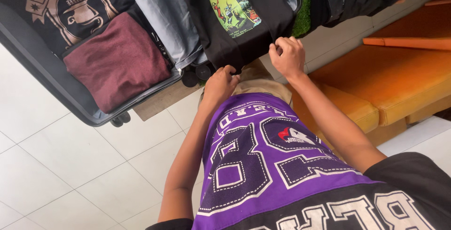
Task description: The person folds a black t-shirt and places it into an open suitcase. They then pick up a second black t-shirt, fold it, and place it on top of the first one inside the suitcase.
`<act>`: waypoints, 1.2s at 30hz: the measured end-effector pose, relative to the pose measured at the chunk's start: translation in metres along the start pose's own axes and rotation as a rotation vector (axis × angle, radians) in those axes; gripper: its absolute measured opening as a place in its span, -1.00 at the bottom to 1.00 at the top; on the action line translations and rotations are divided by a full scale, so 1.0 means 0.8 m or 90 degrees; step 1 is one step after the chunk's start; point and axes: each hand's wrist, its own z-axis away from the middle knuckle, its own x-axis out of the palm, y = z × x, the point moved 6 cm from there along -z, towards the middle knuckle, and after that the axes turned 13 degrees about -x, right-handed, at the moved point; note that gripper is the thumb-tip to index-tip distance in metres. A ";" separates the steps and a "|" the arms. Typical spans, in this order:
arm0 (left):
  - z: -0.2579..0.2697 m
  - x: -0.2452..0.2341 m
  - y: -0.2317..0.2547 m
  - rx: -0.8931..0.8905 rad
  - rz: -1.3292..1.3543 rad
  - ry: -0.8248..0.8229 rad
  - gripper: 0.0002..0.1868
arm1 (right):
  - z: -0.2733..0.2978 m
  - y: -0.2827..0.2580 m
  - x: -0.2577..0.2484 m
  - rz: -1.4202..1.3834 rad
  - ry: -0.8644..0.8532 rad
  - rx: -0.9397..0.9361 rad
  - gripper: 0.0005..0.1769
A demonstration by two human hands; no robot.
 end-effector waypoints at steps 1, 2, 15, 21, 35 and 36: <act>0.003 -0.001 -0.006 -0.008 0.010 -0.006 -0.71 | 0.001 -0.004 -0.006 -0.017 -0.013 -0.010 -0.73; 0.006 -0.001 -0.014 -0.032 0.012 -0.023 -0.72 | 0.003 -0.007 -0.007 -0.035 -0.026 -0.020 -0.75; -0.028 0.009 -0.081 -0.107 0.061 0.006 -0.43 | 0.029 0.165 0.059 -0.427 -0.077 0.339 -0.60; -0.025 0.024 -0.073 -0.060 0.160 -0.114 -0.40 | 0.070 0.165 0.072 -0.484 -0.262 0.391 -0.69; 0.025 -0.015 0.027 0.007 0.589 -0.220 0.01 | 0.012 0.071 -0.079 -0.771 -0.239 0.463 -0.56; 0.029 -0.020 0.031 0.009 0.588 -0.229 0.04 | 0.001 0.067 -0.088 -0.775 -0.232 0.477 -0.56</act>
